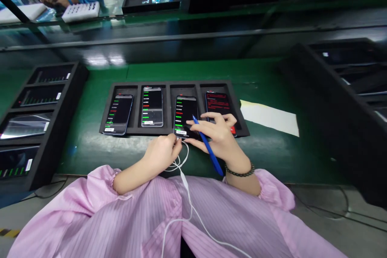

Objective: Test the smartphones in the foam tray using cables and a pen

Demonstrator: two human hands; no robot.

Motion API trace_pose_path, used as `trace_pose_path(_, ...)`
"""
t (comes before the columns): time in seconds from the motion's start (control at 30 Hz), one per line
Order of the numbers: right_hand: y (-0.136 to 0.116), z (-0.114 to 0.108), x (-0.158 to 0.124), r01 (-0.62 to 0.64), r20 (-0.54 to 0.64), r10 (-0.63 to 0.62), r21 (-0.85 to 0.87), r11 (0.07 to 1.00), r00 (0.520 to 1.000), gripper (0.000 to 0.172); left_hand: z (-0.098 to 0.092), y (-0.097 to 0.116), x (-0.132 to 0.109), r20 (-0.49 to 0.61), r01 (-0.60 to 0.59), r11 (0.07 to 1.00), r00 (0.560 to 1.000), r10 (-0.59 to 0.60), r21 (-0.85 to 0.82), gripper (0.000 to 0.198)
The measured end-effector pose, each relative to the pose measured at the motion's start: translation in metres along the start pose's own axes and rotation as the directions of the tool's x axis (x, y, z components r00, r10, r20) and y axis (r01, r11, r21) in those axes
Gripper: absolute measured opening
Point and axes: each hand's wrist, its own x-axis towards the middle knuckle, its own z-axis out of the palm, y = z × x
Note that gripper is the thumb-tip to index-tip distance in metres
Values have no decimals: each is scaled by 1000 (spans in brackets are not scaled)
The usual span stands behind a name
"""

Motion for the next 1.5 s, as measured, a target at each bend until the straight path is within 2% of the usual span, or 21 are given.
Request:
trace_pose_path(0.03,-1,3,1,-33,-29,33,-26,999,999,16,1,0,0,21,2,996,1000,0,-90,30)
trace_pose_path(0.1,-2,4,3,-123,-112,114,-77,989,987,14,1,1,-1,187,52,934,982,16,-353,34)
trace_pose_path(0.17,3,-2,5,-199,-201,181,-71,977,963,20,2,6,-3,394,168,806,915,87,-567,35)
trace_pose_path(0.2,8,-9,6,-229,-241,212,-46,972,947,26,2,9,-4,455,218,753,883,120,-621,35)
trace_pose_path(0.23,15,-17,8,-254,-276,242,-9,967,930,33,2,12,-4,479,246,719,867,136,-650,34)
trace_pose_path(0.33,51,-43,16,-331,-339,361,145,932,869,46,7,28,1,475,257,694,869,139,-673,28)
trace_pose_path(0.4,82,-50,24,-335,-254,415,304,892,873,46,14,42,8,484,274,698,867,119,-661,25)
trace_pose_path(0.5,124,-36,33,-373,-95,439,388,843,894,51,28,61,23,500,317,698,863,67,-642,23)
trace_pose_path(0.57,143,-18,33,-390,-56,444,391,834,894,56,37,69,33,497,342,690,867,29,-637,24)
trace_pose_path(0.67,159,8,25,-424,-38,461,331,843,887,60,43,75,41,482,349,690,876,-1,-634,25)
trace_pose_path(0.8,165,23,13,-442,-37,460,214,871,887,59,44,74,42,477,356,685,879,-14,-635,26)
trace_pose_path(1.07,163,21,11,-415,22,416,155,897,909,48,50,68,46,504,425,589,863,-36,-687,27)
trace_pose_path(1.13,160,20,11,-401,24,403,170,900,915,44,49,70,46,517,468,539,853,-68,-701,26)
trace_pose_path(1.3,152,12,15,-334,8,341,222,916,940,40,42,79,37,594,587,392,796,-117,-709,25)
trace_pose_path(1.5,146,5,15,-314,7,329,317,895,944,34,43,79,33,610,615,321,782,-130,-720,17)
